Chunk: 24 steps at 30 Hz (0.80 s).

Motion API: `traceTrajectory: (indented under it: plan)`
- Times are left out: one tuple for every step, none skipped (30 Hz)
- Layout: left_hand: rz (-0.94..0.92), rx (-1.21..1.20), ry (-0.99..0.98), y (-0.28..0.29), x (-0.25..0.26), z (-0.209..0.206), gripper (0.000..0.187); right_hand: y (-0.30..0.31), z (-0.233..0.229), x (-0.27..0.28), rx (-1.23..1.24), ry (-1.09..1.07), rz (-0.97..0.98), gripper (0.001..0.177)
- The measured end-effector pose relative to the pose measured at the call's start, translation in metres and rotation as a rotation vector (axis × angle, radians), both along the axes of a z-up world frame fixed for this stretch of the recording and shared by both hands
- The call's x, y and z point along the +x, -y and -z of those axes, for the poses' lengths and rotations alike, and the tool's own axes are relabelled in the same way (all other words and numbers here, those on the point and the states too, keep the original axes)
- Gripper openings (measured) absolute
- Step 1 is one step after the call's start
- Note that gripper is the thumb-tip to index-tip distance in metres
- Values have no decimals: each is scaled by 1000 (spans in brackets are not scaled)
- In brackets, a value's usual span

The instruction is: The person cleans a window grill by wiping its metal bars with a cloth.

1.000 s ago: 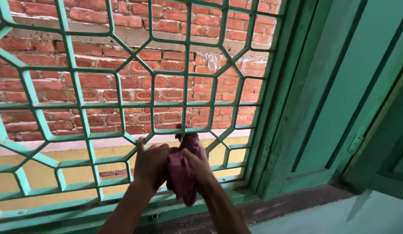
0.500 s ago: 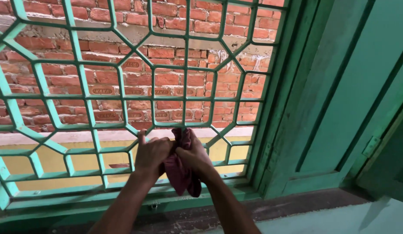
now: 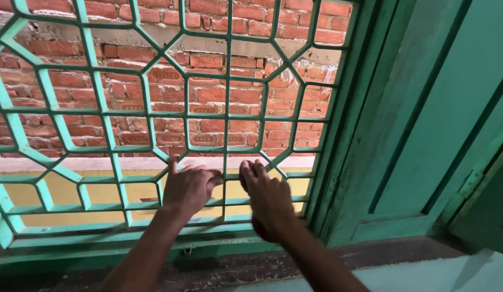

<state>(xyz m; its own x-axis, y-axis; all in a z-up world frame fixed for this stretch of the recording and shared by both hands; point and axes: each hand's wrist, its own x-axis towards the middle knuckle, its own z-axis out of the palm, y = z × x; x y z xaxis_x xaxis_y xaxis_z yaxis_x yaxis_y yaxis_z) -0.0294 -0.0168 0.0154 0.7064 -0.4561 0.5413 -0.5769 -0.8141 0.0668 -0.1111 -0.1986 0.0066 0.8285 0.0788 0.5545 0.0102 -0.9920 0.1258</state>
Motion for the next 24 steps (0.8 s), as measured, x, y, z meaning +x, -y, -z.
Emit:
traceTrajectory:
  plan:
    - [4,-6,28,0,3,2,28,-8,6,2,57,67,-10,67]
    - [9,-12,57,0,5,5,28,-16,12,3,114,135,-21,74]
    - [3,-13,55,0,-1,-1,28,-29,9,1,113,133,-26,74]
    - [-19,11,23,0,-8,-7,27,-42,5,-1,263,107,-56,71]
    - [-41,35,-11,-1,-15,-13,27,-56,3,-4,412,78,-86,67]
    - [-46,34,-14,-2,-11,-6,27,-60,8,0,411,74,-91,67]
    - [-30,43,18,-3,-6,-2,24,-64,11,5,548,113,-110,62]
    - [-13,52,50,-3,0,1,23,-68,14,10,686,153,-129,57]
    - [-11,50,51,-3,-5,-4,23,-72,17,7,684,155,-127,57]
    - [-13,69,5,-4,-10,-9,22,-77,21,3,706,216,-142,59]
    - [-17,90,-40,-5,-15,-15,21,-83,24,0,728,277,-158,62]
    - [-16,90,-38,-9,-8,-10,21,-83,27,-6,728,280,-157,62]
    - [90,35,26,-12,0,-4,22,-83,30,-11,782,308,-216,56]
    - [196,-18,90,-16,7,2,35,-83,34,-17,835,337,-276,50]
    - [193,-20,91,-23,1,0,35,-78,37,-18,834,336,-279,50]
    - [240,-98,210,-31,-6,-3,26,-74,40,-19,919,317,-346,63]
    - [282,-174,329,-41,-13,-5,18,-72,44,-19,1007,294,-416,77]
    - [276,-172,329,-50,-13,-4,18,-82,30,-27,1010,292,-421,77]
    - [125,-149,309,-58,-13,-4,18,-92,16,-35,669,413,-347,75]
    - [-25,-125,287,-66,-13,-3,19,-101,2,-43,325,521,-267,73]
    - [-24,-124,284,-75,-13,-7,19,-101,10,-27,326,519,-265,73]
    - [-52,-75,347,-83,-11,-10,30,-100,17,-11,191,355,-173,75]
    - [-78,-29,412,-89,-9,-16,41,-97,22,6,53,193,-79,78]
    - [-74,-32,412,-89,-11,-20,41,-105,17,4,51,193,-75,78]
